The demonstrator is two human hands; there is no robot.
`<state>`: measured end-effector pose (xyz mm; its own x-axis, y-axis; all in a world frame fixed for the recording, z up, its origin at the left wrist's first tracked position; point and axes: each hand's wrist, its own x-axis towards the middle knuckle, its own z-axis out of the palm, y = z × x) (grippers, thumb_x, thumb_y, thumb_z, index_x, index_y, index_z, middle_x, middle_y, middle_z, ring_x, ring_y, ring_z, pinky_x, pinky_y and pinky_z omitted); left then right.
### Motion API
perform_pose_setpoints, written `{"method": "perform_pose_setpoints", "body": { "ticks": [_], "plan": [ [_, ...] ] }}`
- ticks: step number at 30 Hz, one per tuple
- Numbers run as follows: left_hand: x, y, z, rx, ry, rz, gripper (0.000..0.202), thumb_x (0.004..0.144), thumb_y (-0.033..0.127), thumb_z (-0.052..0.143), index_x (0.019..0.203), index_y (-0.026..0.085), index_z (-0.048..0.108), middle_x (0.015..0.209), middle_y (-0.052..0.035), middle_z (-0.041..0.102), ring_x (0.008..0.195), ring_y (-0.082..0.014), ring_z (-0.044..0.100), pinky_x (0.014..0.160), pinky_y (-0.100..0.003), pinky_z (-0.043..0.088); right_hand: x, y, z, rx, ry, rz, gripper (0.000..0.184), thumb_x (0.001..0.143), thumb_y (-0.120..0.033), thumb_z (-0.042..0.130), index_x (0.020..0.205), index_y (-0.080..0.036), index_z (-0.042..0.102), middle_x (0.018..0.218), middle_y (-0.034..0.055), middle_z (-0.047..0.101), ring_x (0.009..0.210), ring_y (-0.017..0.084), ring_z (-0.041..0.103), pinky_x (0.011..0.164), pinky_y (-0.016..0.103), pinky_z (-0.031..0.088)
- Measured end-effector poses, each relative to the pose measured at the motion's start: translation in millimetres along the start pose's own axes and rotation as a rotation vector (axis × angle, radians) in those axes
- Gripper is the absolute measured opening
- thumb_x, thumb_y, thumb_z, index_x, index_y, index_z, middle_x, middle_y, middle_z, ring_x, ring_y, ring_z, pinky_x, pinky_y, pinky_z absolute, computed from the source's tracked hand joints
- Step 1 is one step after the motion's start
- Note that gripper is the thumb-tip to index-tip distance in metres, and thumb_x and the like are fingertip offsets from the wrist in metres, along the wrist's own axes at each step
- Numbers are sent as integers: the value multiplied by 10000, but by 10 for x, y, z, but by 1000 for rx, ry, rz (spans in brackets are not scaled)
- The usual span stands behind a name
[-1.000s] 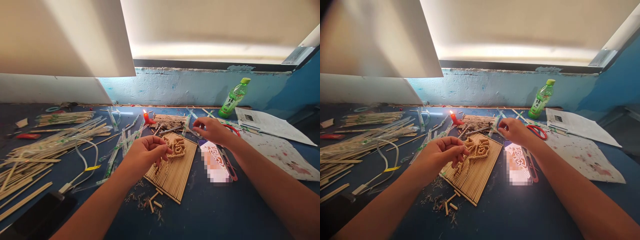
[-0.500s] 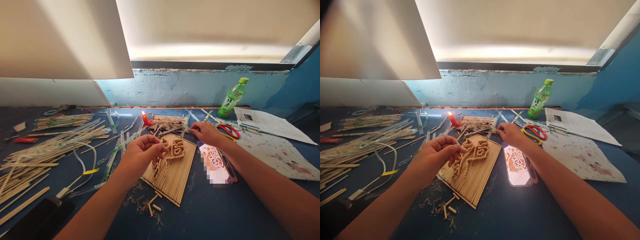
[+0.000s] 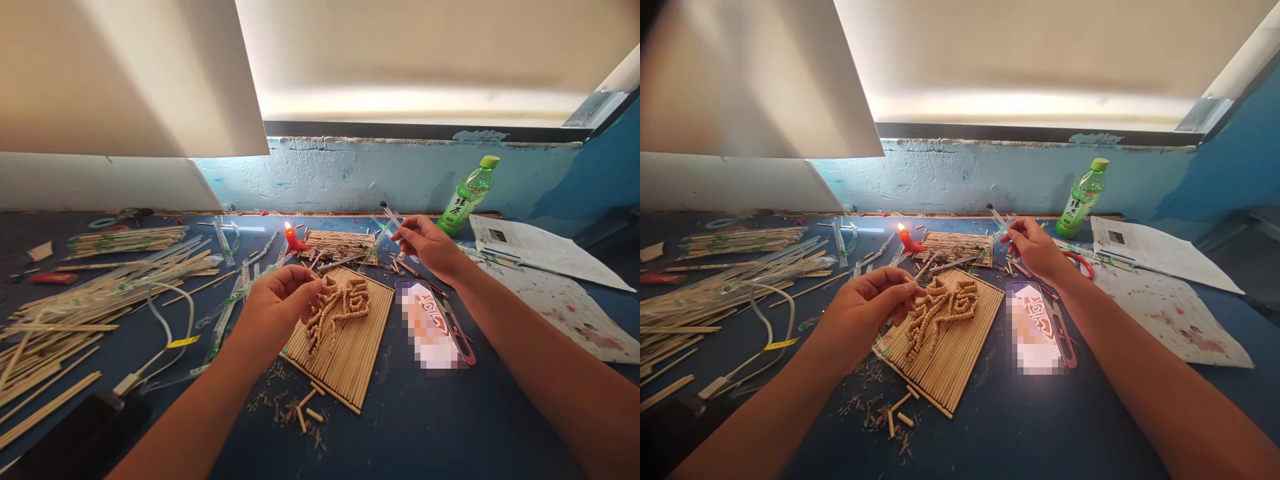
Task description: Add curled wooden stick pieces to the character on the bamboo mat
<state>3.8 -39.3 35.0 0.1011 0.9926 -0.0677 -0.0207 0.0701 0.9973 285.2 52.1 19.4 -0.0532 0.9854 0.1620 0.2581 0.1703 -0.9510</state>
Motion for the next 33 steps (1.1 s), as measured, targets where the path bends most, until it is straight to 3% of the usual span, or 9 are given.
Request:
{"method": "perform_pose_setpoints", "body": {
  "ticks": [4, 8, 12, 15, 19, 25, 28, 31, 33],
  "plan": [
    [-5, -15, -2, 23, -5, 6, 144, 800, 283, 712, 811, 166, 629, 808, -64, 729, 572, -103, 547, 495, -210, 439, -12, -154, -30, 282, 41, 29, 67, 875, -252, 574, 925, -209, 565, 745, -9, 498, 539, 97, 368, 511, 271, 340],
    [-9, -7, 12, 40, 2, -13, 158, 794, 302, 718, 819, 168, 637, 815, -69, 731, 585, -114, 562, 496, -219, 438, 42, -212, -201, 479, 109, 10, 67, 872, -243, 567, 899, -199, 610, 726, -1, 503, 578, 112, 438, 567, 295, 400],
    [-7, -8, 25, 44, 3, -24, 166, 779, 307, 729, 817, 176, 634, 802, -61, 727, 575, -119, 564, 496, -230, 436, 90, -236, -377, 556, 243, 7, 75, 878, -229, 512, 907, -191, 569, 988, 112, 661, 824, 164, 617, 757, 359, 472],
    [-6, -17, 23, 36, 5, -24, 174, 775, 314, 735, 821, 178, 636, 788, -52, 721, 572, -118, 565, 493, -227, 434, 96, -291, -481, 526, 261, -53, 85, 883, -255, 469, 901, -193, 525, 1261, 195, 609, 1050, 208, 631, 840, 396, 467],
    [-17, -5, 21, 30, -3, -32, 178, 772, 303, 742, 824, 166, 640, 764, -45, 708, 586, -112, 562, 494, -210, 426, 101, -370, -621, 377, 351, -185, 129, 871, -268, 385, 833, -204, 491, 1362, 196, 555, 1200, 240, 579, 856, 422, 456],
    [-33, 26, 43, 79, -19, -61, 197, 781, 309, 734, 844, 151, 633, 788, -43, 700, 584, -94, 546, 530, -210, 436, 137, -362, -753, 238, 501, -257, 94, 810, -227, 454, 740, -207, 513, 1203, 125, 675, 1161, 237, 601, 897, 445, 431],
    [-35, 21, 55, 85, -20, -68, 209, 781, 316, 735, 846, 151, 625, 783, -34, 687, 594, -96, 547, 539, -213, 434, 105, -347, -849, -117, 668, -461, 131, 814, -196, 471, 753, -196, 587, 1146, 122, 697, 1147, 233, 606, 978, 460, 393],
    [-37, 24, 64, 81, -14, -71, 203, 786, 311, 731, 845, 150, 622, 780, -28, 681, 587, -91, 543, 542, -211, 437, 53, -344, -1057, -615, 876, -731, 194, 843, -163, 474, 816, -185, 665, 1240, 131, 653, 1261, 231, 517, 1079, 442, 295],
    [-36, 34, 66, 80, -14, -76, 197, 783, 297, 735, 847, 147, 623, 775, -23, 679, 580, -86, 541, 537, -205, 437, 42, -331, -1214, -726, 990, -695, 220, 860, -150, 455, 832, -187, 669, 1221, 128, 661, 1236, 224, 536, 1040, 432, 350]
  ]
}}
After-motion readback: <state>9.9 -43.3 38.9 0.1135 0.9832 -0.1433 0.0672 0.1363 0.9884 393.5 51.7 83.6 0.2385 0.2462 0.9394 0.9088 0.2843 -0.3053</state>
